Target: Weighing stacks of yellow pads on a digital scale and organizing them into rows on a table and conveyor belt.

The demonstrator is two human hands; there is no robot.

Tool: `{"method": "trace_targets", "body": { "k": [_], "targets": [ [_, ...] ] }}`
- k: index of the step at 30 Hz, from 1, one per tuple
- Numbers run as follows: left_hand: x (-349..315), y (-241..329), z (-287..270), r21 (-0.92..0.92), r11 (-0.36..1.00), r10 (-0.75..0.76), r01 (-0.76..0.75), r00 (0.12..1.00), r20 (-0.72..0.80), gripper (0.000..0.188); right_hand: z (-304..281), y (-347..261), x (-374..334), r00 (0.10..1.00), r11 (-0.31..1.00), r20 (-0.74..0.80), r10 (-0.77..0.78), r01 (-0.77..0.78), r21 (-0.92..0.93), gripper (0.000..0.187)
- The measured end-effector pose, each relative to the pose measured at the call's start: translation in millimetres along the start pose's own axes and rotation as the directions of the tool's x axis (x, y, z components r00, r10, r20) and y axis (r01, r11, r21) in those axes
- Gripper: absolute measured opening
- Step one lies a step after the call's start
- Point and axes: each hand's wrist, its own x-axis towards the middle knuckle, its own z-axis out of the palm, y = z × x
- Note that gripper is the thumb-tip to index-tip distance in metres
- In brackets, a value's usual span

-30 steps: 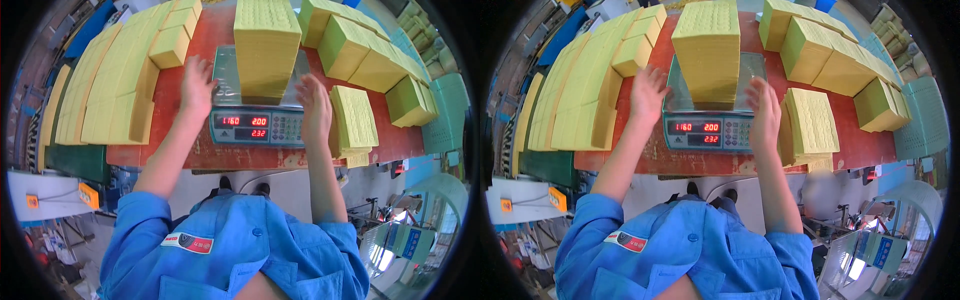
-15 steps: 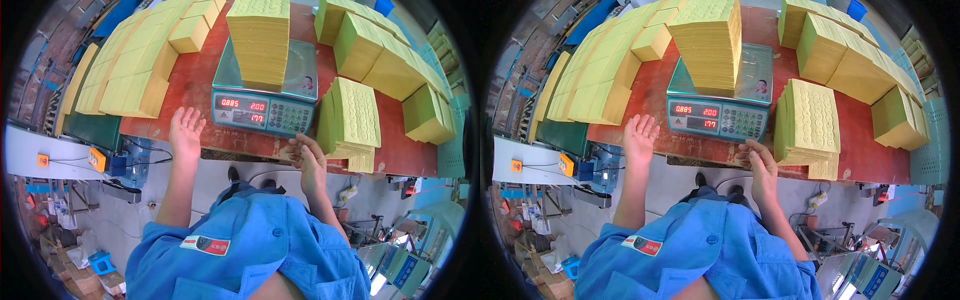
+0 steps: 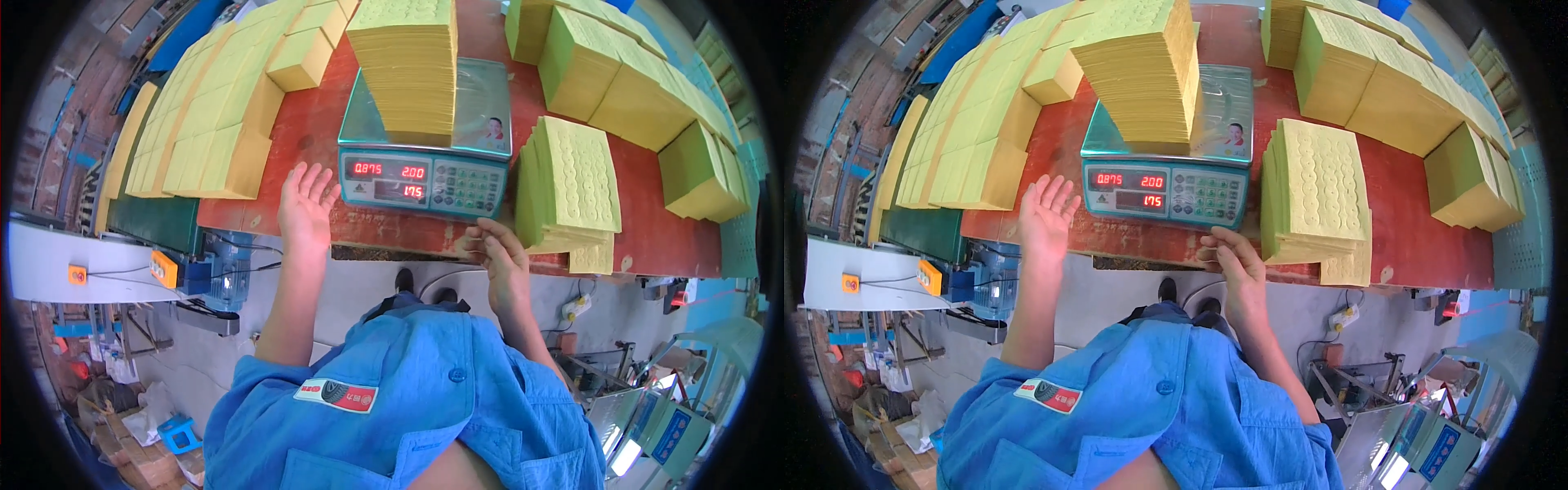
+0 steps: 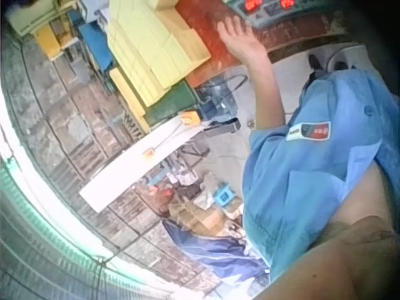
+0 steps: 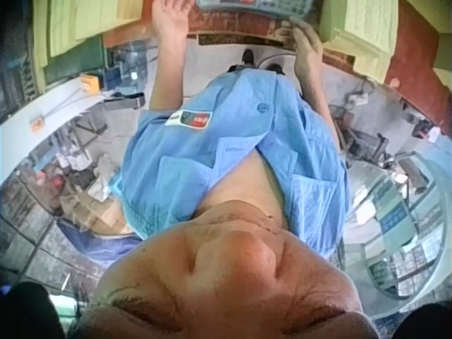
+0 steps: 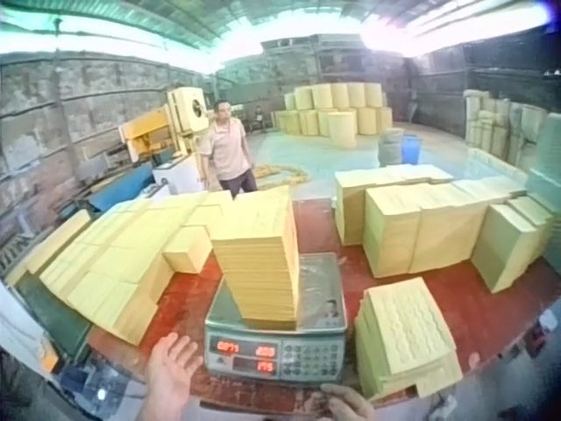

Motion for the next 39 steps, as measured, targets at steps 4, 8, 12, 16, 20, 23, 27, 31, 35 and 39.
{"method": "trace_targets", "body": {
  "k": [4,8,12,16,20,23,27,31,35,39],
  "targets": [
    [11.6,5.0,16.5,0.01,1.0,0.016,-0.017,0.996,0.089,0.06,3.1,4.3,0.9,1.0,1.0,-0.022,-0.016,0.016,0.02,0.033],
    [23.5,11.0,33.3,0.016,0.996,0.084,-0.09,0.974,0.211,0.054,17.1,6.5,-2.8,0.998,0.998,-0.06,-0.025,0.028,0.053,0.033],
    [35.9,23.9,37.5,0.084,0.957,0.243,-0.278,0.924,0.296,0.051,28.3,20.5,-0.9,0.994,0.999,-0.091,-0.053,0.053,0.0,0.032],
    [20.3,31.0,75.7,0.092,0.903,0.354,-0.42,0.848,0.395,0.042,33.1,29.0,-0.7,0.985,0.996,-0.151,-0.088,0.088,-0.008,0.032],
    [11.2,24.2,99.7,0.085,0.82,0.455,-0.566,0.735,0.504,0.037,32.5,34.4,-10.1,0.974,0.996,-0.209,-0.087,0.092,0.015,0.03],
    [-8.9,17.8,109.8,0.035,0.768,0.485,-0.64,0.617,0.62,0.034,16.0,36.3,-24.8,0.972,0.998,-0.223,-0.069,0.07,-0.005,0.029],
    [-54.9,5.3,114.4,-0.004,0.688,0.374,-0.725,0.35,0.859,0.029,-51.0,45.4,-52.7,0.941,0.999,-0.338,0.022,-0.03,-0.017,0.029],
    [-102.9,-35.0,128.1,0.244,0.669,-0.025,-0.702,0.307,0.952,0.019,-148.7,21.6,-77.2,0.769,0.998,-0.638,-0.04,0.067,0.018,0.03],
    [-141.5,-116.9,116.2,0.692,0.683,-0.503,-0.234,0.536,0.678,0.011,-208.5,-17.1,-81.5,0.753,0.997,-0.655,-0.055,0.075,0.002,0.032],
    [-173.0,-140.1,131.0,0.588,0.655,-0.365,-0.475,0.481,0.797,0.007,-228.2,-39.6,-70.5,0.818,1.0,-0.574,0.015,-0.002,0.022,0.03]
  ]
}}
